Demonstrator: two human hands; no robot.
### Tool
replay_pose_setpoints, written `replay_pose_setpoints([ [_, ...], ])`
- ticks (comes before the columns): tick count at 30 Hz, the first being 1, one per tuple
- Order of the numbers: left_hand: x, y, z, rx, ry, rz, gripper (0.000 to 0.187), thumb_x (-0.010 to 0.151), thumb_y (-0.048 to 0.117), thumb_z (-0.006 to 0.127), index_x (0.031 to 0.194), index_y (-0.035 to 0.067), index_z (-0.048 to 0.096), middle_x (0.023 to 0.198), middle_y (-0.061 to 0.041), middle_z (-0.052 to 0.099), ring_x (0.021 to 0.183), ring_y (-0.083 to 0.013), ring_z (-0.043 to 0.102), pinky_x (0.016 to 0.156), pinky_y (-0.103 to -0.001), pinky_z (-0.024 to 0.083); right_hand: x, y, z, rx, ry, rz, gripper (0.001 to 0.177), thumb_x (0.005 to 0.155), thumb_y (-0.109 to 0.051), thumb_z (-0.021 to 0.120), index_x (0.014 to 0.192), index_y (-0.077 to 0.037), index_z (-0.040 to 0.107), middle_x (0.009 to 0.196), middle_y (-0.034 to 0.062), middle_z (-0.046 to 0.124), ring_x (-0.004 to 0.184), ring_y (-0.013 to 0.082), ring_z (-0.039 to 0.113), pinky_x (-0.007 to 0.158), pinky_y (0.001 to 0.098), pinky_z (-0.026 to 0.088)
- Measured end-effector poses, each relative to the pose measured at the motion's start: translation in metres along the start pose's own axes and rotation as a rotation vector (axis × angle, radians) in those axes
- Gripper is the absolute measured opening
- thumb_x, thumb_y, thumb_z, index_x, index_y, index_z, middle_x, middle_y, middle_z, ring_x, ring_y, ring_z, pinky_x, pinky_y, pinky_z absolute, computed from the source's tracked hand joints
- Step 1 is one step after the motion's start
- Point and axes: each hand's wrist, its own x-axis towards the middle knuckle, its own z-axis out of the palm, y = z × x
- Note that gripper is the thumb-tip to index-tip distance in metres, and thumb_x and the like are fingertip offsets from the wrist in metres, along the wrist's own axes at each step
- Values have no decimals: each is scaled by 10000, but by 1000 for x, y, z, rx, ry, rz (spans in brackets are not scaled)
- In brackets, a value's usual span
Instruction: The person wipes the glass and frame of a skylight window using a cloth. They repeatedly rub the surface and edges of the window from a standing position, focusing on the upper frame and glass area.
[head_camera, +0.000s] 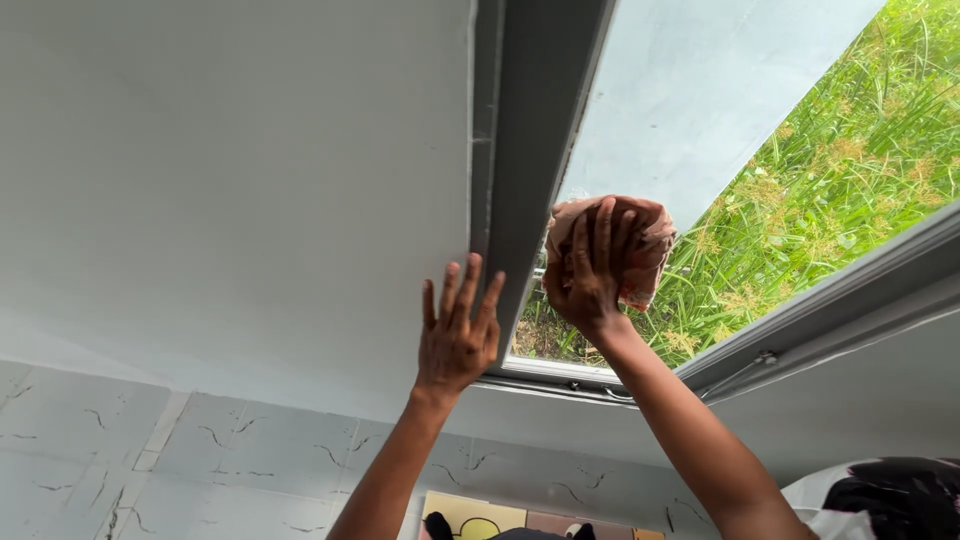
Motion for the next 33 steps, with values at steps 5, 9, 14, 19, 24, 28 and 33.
replay_pose_setpoints([
  [5,6,-14,6,81,55,134,639,999,161,593,1610,221,414,1729,-26,180,1613,-255,55,1301,-538,21,3,-21,12,-39,19,79,669,1028,-214,510,1565,114,285,1660,341,141,1543,575,39,1274,687,27],
  [9,14,-21,23,24,65,166,614,1020,179,604,1600,247,415,1744,5,161,1622,-263,30,1291,-621,113,-4,-20,19,-130,43,97,625,1014,-222,500,1461,206,413,1611,377,243,1515,594,121,1250,692,70],
  [14,17,-33,44,199,65,219,765,1021,71,548,1659,396,278,1765,45,31,1623,-297,-106,1296,-627,76,-18,-22,23,-179,33,126,599,1016,-234,517,1434,194,475,1610,355,279,1539,540,158,1265,652,98],
  [19,13,-37,48,303,66,246,867,995,15,517,1690,419,193,1767,34,-13,1611,-315,-157,1259,-615,-24,-39,-25,34,-219,28,166,616,1002,-244,508,1427,200,479,1619,331,276,1542,515,164,1271,631,88],
  [24,16,-36,44,272,63,236,835,1022,29,512,1682,425,188,1766,55,-17,1611,-296,-169,1289,-616,-42,-51,-26,42,-205,87,148,609,1003,-257,507,1425,181,477,1628,310,264,1549,502,143,1275,615,80],
  [28,17,-35,41,283,54,230,836,1021,24,504,1680,428,186,1767,58,-16,1609,-295,-169,1282,-600,-77,-62,-25,47,-209,67,153,603,1007,-252,507,1440,165,475,1636,301,261,1554,498,147,1282,614,83],
  [33,18,-35,40,296,73,223,849,1019,9,508,1687,425,188,1768,44,-36,1609,-299,-177,1278,-593,-129,-79,-21,50,-243,10,107,617,1001,-291,550,1485,86,489,1628,304,247,1550,494,144,1291,601,85],
])
